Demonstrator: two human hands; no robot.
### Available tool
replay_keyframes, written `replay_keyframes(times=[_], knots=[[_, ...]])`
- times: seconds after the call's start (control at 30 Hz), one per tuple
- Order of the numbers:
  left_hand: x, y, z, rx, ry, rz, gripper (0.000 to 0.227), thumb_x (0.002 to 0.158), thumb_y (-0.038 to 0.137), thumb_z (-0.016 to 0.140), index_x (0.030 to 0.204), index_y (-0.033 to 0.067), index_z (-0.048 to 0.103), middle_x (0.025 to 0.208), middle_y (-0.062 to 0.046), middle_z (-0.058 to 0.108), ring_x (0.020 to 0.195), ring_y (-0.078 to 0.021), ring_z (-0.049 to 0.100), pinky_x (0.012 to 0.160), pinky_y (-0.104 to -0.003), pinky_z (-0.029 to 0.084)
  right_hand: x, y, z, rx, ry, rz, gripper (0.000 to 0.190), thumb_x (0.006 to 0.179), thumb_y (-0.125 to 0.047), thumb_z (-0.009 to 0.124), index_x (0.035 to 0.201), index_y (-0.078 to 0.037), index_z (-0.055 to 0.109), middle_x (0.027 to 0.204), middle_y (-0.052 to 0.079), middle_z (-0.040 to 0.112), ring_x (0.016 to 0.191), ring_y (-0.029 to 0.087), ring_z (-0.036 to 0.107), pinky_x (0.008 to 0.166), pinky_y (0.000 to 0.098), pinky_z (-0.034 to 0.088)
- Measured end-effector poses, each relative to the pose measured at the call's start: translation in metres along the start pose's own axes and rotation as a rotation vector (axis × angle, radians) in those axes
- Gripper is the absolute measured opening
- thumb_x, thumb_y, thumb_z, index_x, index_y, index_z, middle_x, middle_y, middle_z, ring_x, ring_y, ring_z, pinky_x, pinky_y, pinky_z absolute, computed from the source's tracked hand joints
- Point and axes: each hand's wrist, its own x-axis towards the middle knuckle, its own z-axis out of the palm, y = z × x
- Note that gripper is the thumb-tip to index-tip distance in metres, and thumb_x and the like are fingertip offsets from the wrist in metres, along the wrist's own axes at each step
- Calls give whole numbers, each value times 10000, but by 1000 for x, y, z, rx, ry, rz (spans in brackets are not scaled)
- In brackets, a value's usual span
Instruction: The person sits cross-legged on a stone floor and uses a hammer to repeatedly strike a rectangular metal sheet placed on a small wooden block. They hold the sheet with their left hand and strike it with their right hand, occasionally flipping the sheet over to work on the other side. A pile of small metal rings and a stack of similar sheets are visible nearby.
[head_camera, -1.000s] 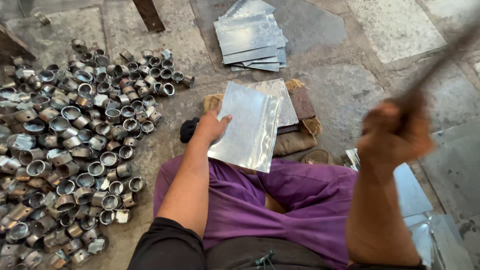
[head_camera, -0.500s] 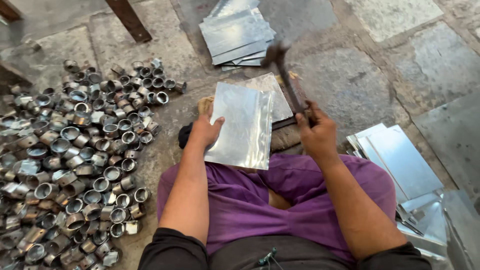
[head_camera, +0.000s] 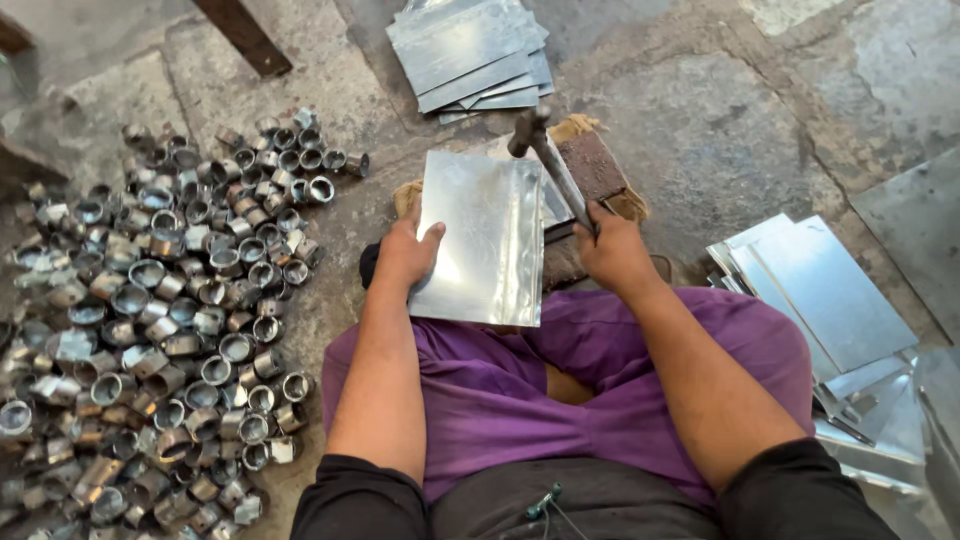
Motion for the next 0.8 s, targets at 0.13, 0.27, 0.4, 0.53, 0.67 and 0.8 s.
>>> replay_keyframes(times=[0.13, 0.27, 0.4, 0.53, 0.67, 0.8], knots=[[-2, -2, 2, -55, 24, 69, 691, 893, 351, 712, 1509, 136, 485, 1293, -249, 649, 1207, -397, 628, 1007, -421, 485, 0, 15, -10, 42, -94, -13, 329, 918, -164, 712, 1203, -3, 687, 1040, 259, 725, 985, 430, 697, 819, 430, 539], [0, 3, -3, -136, 14, -30, 515, 889, 359, 708, 1333, 101, 664, 1148, -203, 750, 1076, -333, 728, 945, -393, 537, 3, 21, -8, 186, -211, 246, 270, 958, -190, 693, 1159, -11, 676, 794, 189, 651, 650, 290, 614, 571, 407, 489], [-3, 4, -2, -219, -12, -94, 436, 885, 341, 715, 1220, 62, 720, 1101, -191, 779, 1010, -305, 766, 910, -380, 554, 4, 27, -7, 586, -307, 522, 165, 990, -177, 658, 1045, -24, 630, 664, 12, 510, 474, 81, 454, 407, 290, 394], [-1, 2, -2, -194, -9, -75, 464, 899, 325, 725, 1276, 58, 689, 1150, -200, 750, 1077, -320, 724, 946, -391, 531, 2, 19, -11, 852, -224, 543, 142, 1019, -140, 621, 1039, -5, 581, 705, 0, 527, 492, 72, 453, 415, 257, 375], [2, 2, -3, -199, -16, 69, 587, 905, 262, 707, 1432, 67, 540, 1304, -218, 684, 1206, -350, 649, 1015, -398, 489, -19, -21, -32, 771, -20, 115, 270, 1040, -110, 599, 1263, 38, 573, 775, 26, 587, 551, 80, 539, 469, 252, 465], [0, 11, -6, -272, -80, 93, 789, 900, 213, 682, 1594, 124, 317, 1402, -228, 618, 1313, -335, 592, 1087, -380, 441, -10, -60, -71, 606, 150, -160, 416, 1059, -70, 625, 1456, 4, 524, 898, 41, 656, 666, 100, 635, 564, 273, 564]])
